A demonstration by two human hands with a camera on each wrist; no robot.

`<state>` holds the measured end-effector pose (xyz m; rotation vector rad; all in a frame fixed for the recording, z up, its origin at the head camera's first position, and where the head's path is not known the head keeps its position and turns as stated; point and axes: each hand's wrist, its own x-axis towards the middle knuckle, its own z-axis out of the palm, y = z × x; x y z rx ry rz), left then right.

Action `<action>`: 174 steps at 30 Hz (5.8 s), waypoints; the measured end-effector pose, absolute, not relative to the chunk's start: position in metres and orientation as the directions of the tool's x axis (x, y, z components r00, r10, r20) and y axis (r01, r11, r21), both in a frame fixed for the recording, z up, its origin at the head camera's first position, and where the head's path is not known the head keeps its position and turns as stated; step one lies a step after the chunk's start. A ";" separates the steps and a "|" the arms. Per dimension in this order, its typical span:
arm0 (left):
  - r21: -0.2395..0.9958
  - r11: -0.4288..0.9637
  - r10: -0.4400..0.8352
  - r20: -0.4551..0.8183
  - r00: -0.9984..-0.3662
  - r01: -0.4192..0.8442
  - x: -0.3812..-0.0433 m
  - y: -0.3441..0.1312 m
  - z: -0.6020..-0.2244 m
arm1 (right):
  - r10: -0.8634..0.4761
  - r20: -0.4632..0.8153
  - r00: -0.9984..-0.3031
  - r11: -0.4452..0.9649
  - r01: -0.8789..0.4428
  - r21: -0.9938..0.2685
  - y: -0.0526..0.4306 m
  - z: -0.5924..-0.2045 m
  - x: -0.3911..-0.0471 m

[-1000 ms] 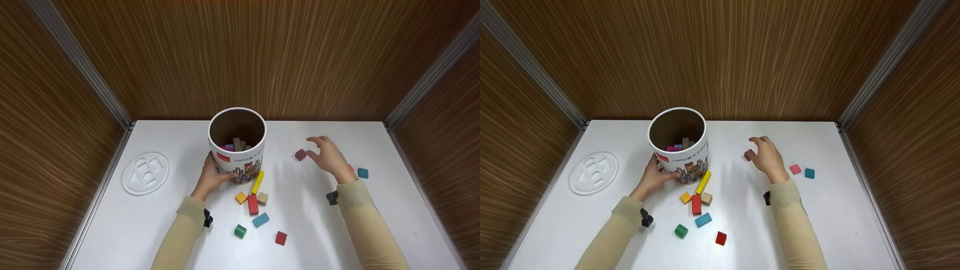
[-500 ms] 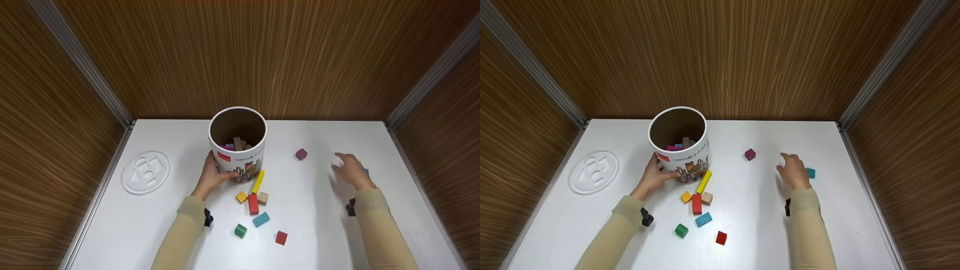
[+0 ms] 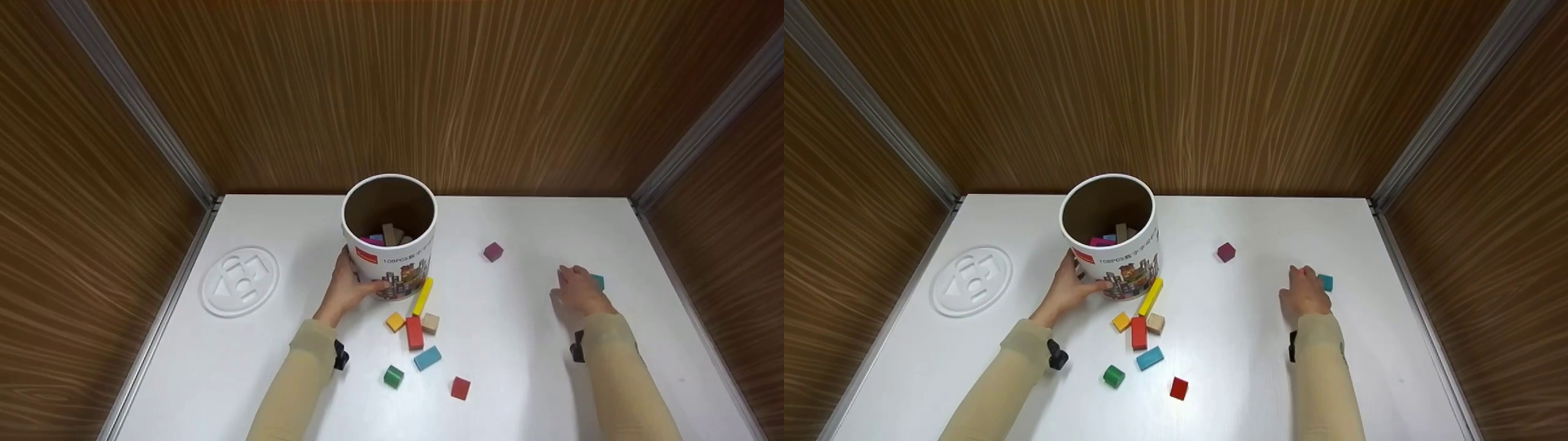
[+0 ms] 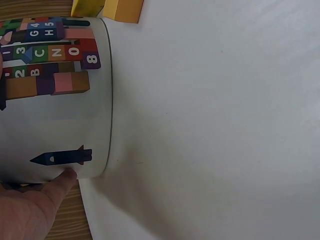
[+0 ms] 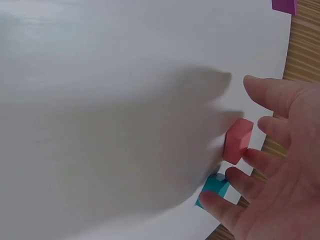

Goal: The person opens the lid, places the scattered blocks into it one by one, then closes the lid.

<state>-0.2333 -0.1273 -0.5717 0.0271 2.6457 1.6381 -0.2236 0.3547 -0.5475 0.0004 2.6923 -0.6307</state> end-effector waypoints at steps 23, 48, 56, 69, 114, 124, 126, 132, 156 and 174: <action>0.895 0.446 0.042 -0.022 -0.999 -0.001 -0.234 -0.127 -0.570 | -0.032 -0.214 -0.976 0.894 0.067 -0.443 0.352 -0.554 -0.221; 0.893 0.446 0.058 0.040 -0.997 0.062 -0.239 -0.131 -0.571 | -0.097 -0.074 -0.993 0.801 -0.033 -0.598 0.297 -0.510 -0.234; 0.900 0.433 0.062 0.012 -0.998 0.037 -0.238 -0.131 -0.570 | -0.127 0.012 -0.992 0.758 -0.105 -0.644 0.260 -0.477 -0.235; 0.903 0.429 0.048 0.000 -0.999 0.020 -0.239 -0.129 -0.571 | -0.264 0.170 -0.949 0.679 -0.308 -0.667 0.195 -0.418 -0.237; 0.910 0.415 0.048 -0.012 -0.999 0.009 -0.240 -0.129 -0.570 | -0.284 0.176 -0.943 0.705 -0.329 -0.628 0.188 -0.431 -0.253; 0.908 0.419 0.036 -0.023 -0.999 -0.006 -0.238 -0.129 -0.570 | -0.158 -0.024 -0.987 0.832 -0.120 -0.542 0.259 -0.477 -0.244; 0.908 0.418 0.033 -0.024 -0.999 -0.008 -0.238 -0.129 -0.571 | -0.136 -0.044 -0.990 0.847 -0.093 -0.524 0.273 -0.486 -0.241; 0.907 0.422 0.038 -0.001 -0.999 0.015 -0.237 -0.130 -0.571 | -0.091 -0.080 -0.993 0.875 -0.041 -0.483 0.310 -0.508 -0.234; 0.900 0.435 0.029 -0.030 -0.999 -0.014 -0.237 -0.129 -0.570 | 0.079 -0.381 -0.921 0.871 0.250 -0.423 0.385 -0.539 -0.205; 0.905 0.424 0.046 0.015 -0.999 0.033 -0.238 -0.130 -0.572 | 0.109 -0.184 -0.977 0.919 0.170 -0.357 0.385 -0.545 -0.205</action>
